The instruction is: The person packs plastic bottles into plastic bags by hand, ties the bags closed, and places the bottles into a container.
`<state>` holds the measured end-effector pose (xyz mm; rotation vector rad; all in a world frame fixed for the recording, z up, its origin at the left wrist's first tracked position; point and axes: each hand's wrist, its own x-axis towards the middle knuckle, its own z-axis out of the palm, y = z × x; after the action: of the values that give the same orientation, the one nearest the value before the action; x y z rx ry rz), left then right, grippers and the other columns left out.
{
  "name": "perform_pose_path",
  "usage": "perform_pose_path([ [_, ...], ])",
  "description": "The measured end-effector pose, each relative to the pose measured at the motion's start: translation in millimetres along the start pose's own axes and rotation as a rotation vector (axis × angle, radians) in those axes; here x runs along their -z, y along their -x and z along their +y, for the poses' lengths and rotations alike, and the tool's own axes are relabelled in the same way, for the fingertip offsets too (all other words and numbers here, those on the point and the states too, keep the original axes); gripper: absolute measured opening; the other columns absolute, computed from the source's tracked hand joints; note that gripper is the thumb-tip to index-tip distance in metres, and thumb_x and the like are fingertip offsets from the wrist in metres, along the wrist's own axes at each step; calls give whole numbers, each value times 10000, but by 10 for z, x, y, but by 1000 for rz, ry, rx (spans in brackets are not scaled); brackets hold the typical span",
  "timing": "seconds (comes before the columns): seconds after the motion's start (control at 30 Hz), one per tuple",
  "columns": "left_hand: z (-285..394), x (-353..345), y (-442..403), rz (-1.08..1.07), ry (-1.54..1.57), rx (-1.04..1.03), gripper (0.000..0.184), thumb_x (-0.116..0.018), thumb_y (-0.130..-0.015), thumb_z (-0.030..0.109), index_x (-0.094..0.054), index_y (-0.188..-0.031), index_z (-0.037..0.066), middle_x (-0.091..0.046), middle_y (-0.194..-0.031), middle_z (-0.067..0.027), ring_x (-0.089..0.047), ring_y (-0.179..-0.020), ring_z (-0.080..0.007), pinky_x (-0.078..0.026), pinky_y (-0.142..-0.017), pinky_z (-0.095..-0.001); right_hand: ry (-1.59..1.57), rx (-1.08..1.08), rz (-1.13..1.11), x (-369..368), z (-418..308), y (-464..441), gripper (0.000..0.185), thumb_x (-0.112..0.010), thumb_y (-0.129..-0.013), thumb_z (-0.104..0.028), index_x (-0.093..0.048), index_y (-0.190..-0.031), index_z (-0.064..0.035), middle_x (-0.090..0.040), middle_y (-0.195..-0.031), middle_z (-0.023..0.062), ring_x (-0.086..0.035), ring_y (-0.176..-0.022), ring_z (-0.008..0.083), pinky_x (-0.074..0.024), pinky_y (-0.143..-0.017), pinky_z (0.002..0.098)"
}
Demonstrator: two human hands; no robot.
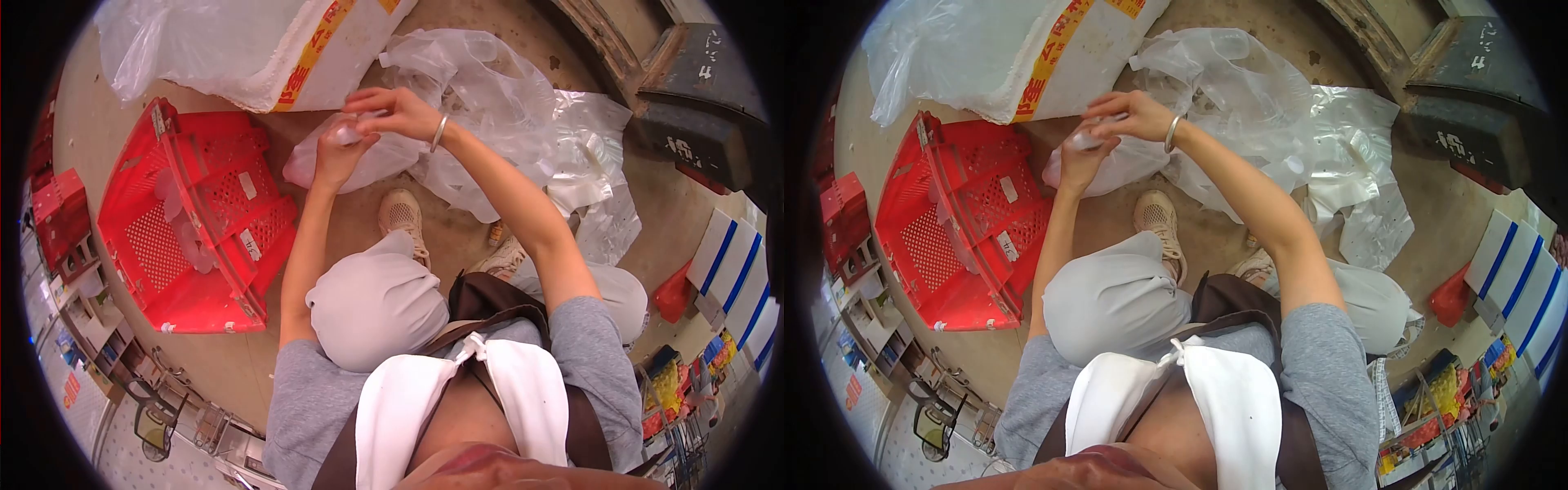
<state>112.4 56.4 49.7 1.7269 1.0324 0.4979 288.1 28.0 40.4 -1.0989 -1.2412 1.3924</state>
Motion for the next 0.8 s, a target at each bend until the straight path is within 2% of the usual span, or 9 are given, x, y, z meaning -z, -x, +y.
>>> perform_pose_path([
  [0.03, -60, 32, -4, -7, 38, -50, 138, -700, -726, 39, -573, -778, 24, -555, -787, -32, -535, -712, -99, -433, -637, -220, -179, -161, -54, 35, 26, -8, 173, -690, -755, -159, -691, -891, -53, -617, -1000, 54, -584, -908, 149, -477, -804, 291],
  [0.1, -161, 111, -6, -24, 116, -148, 152, -702, -726, 50, -565, -785, 25, -549, -796, -37, -541, -729, -108, -439, -641, -231, -158, -243, -69, 59, 96, 22, 190, -676, -761, -119, -674, -932, -35, -621, -932, 54, -591, -848, 129, -497, -753, 270],
  [0.2, -80, 142, 42, -89, 310, 125, 154, -688, -743, 55, -554, -812, 22, -549, -806, -38, -547, -772, -124, -444, -654, -249, -370, -271, -69, -17, 216, 81, 222, -657, -756, -59, -649, -974, -23, -615, -850, 51, -597, -790, 114, -512, -712, 253],
  [0.23, -52, 132, 66, -52, 191, 56, 147, -674, -741, 33, -552, -821, 18, -551, -806, -47, -554, -778, -145, -450, -660, -261, -477, -258, -69, -49, 245, 85, 235, -651, -751, -40, -640, -985, -22, -611, -826, 50, -598, -777, 111, -515, -704, 249],
  [0.4, 129, 114, 93, 39, -358, -448, 187, -605, -690, -77, -551, -852, -1, -557, -823, -107, -575, -799, -268, -471, -694, -322, 132, -79, -127, -242, 507, -57, 211, -649, -730, -44, -606, -929, 9, -618, -743, 80, -615, -738, 144, -500, -609, 296],
  [0.47, 158, 64, 148, 86, -353, -396, 263, -575, -649, -114, -572, -887, -4, -552, -839, -135, -565, -815, -319, -466, -720, -355, 630, 222, 33, -283, 506, -69, 198, -634, -754, -88, -600, -922, 10, -612, -758, 100, -592, -750, 140, -467, -622, 334],
  [0.57, 142, -7, 252, 195, -290, -367, 274, -575, -658, -115, -606, -899, 11, -553, -850, -130, -571, -795, -301, -464, -709, -346, 538, 89, 284, -473, 685, -20, 151, -620, -775, -122, -624, -848, 9, -608, -751, 98, -561, -731, 133, -440, -632, 315],
  [0.7, -96, 116, 327, 360, -235, -126, 249, -584, -659, -100, -638, -862, 34, -567, -821, -107, -576, -743, -270, -466, -657, -327, -39, -234, 46, -334, 334, -20, 145, -601, -809, -148, -630, -840, -9, -606, -745, 60, -541, -709, 109, -417, -602, 256],
  [0.8, -180, 158, 395, 166, -223, -161, 262, -561, -635, -109, -634, -840, 37, -571, -803, -97, -581, -746, -263, -465, -647, -328, -254, -344, 158, -255, 473, -46, 155, -577, -842, -171, -641, -853, -31, -624, -762, 19, -535, -679, 68, -406, -577, 216],
])
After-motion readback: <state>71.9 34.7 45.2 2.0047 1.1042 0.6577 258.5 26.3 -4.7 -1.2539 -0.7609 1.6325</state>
